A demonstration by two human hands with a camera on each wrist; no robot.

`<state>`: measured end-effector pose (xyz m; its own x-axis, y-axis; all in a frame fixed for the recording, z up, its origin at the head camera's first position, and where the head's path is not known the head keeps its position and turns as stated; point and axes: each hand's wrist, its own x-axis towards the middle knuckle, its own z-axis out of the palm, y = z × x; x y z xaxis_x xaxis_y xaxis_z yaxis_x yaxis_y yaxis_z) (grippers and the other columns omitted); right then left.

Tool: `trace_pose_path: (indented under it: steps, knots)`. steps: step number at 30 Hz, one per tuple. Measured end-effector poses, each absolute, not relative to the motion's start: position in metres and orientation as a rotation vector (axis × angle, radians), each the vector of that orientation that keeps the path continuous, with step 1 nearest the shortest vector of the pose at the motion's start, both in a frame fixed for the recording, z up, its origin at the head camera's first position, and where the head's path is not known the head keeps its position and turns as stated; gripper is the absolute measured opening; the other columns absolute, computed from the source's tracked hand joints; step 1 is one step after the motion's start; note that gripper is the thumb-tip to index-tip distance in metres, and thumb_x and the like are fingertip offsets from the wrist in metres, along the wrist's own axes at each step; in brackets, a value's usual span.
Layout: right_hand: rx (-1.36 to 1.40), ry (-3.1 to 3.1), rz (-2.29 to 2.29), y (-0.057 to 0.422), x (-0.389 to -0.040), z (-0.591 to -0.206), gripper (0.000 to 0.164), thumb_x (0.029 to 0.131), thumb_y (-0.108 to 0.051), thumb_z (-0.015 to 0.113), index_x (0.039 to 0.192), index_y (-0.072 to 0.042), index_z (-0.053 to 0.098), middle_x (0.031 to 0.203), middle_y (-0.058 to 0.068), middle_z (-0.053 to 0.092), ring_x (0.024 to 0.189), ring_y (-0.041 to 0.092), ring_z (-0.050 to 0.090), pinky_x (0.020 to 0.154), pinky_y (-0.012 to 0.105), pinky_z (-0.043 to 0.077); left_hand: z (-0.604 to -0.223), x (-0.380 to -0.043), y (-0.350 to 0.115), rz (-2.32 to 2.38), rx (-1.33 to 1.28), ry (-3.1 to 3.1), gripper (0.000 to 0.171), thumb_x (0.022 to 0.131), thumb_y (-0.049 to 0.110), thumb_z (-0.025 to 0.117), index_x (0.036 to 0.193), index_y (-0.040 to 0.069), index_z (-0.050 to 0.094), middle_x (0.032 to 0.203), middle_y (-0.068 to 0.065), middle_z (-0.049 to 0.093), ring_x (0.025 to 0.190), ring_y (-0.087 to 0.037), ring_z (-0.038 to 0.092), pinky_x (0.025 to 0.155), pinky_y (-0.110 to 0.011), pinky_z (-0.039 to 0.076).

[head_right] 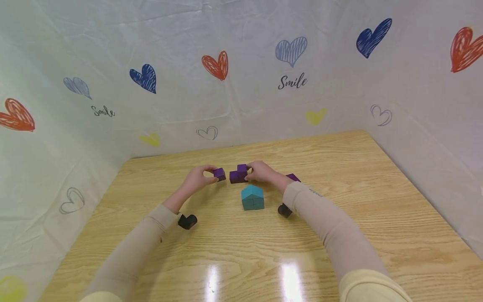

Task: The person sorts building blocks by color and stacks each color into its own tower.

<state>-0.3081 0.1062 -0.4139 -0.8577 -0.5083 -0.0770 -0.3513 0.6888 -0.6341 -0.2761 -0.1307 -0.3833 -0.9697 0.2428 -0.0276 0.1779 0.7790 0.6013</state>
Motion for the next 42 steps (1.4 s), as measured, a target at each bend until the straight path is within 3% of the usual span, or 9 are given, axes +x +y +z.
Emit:
trace_pose_path:
  steps: [11, 42]
  knots:
    - [-0.675, 2.656, -0.913, 0.105, -0.309, -0.416, 0.047, 0.087, -0.016, 0.062, 0.126, 0.007, 0.049, 0.078, 0.010, 0.062, 0.061, 0.014, 0.052, 0.057, 0.024, 0.041, -0.387, -0.292, -0.108, 0.917, 0.399, 2.831, 0.039, 0.086, 0.016, 0.064, 0.123, 0.006, 0.056, 0.118, -0.012, 0.059, 0.118, -0.030, 0.048, 0.098, -0.042, 0.038]
    - [-0.697, 2.658, -0.941, 0.106, -0.310, -0.416, 0.034, 0.086, -0.014, 0.063, 0.115, 0.004, 0.058, 0.076, 0.009, 0.063, 0.057, 0.012, 0.049, 0.054, 0.022, 0.038, -0.390, -0.299, -0.093, 0.938, 0.368, 2.750, 0.039, 0.088, 0.016, 0.062, 0.126, 0.008, 0.054, 0.121, -0.013, 0.058, 0.112, -0.027, 0.051, 0.089, -0.039, 0.041]
